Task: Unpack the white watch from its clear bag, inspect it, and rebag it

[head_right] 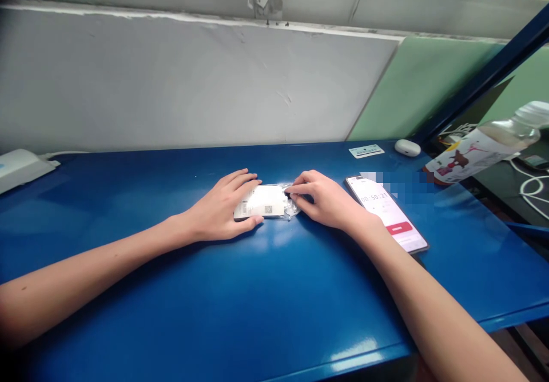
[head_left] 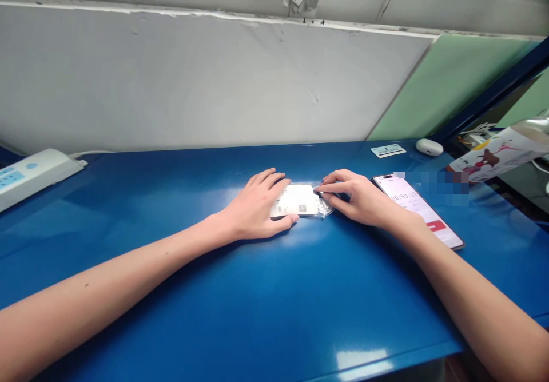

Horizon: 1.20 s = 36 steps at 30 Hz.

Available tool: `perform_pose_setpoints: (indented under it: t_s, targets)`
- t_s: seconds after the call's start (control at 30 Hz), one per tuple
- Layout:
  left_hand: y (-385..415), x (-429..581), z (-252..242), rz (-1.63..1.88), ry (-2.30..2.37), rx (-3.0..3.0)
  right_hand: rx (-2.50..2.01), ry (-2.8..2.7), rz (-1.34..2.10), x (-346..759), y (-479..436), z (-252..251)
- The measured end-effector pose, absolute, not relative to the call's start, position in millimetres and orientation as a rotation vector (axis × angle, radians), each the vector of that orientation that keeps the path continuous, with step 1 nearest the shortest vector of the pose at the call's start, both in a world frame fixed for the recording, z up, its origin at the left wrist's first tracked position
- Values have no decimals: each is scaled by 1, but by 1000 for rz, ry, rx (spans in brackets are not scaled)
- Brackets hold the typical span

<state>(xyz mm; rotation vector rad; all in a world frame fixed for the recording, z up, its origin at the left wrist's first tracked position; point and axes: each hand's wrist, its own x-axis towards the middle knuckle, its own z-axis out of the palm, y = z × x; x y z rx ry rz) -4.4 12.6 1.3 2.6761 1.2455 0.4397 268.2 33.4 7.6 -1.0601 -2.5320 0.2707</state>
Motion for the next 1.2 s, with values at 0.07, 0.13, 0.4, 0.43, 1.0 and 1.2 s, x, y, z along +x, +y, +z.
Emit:
perform_pose_setpoints:
  t_s: [0.07,0.13,0.4,0.43,1.0,1.2]
  targets:
    - [13,-4,1,424,1255,2658,-1068,-2546,304,268,32,8]
    - [14,-5,-1,430,1258,2644,-1067,-2563,317,268,32,9]
    - [16,-9,-5,513,1235,2593,-1055,-2597,258,269,31,11]
    - [16,-9,-4,514,1236,2593,-1042,-2590,265,268,31,12]
    - [17,-6,-4,600,1168,2640,-925,-2444,328,255,29,0]
    - [16,-6,-3,601,1191,2656,-842,-2469,263,256,32,2]
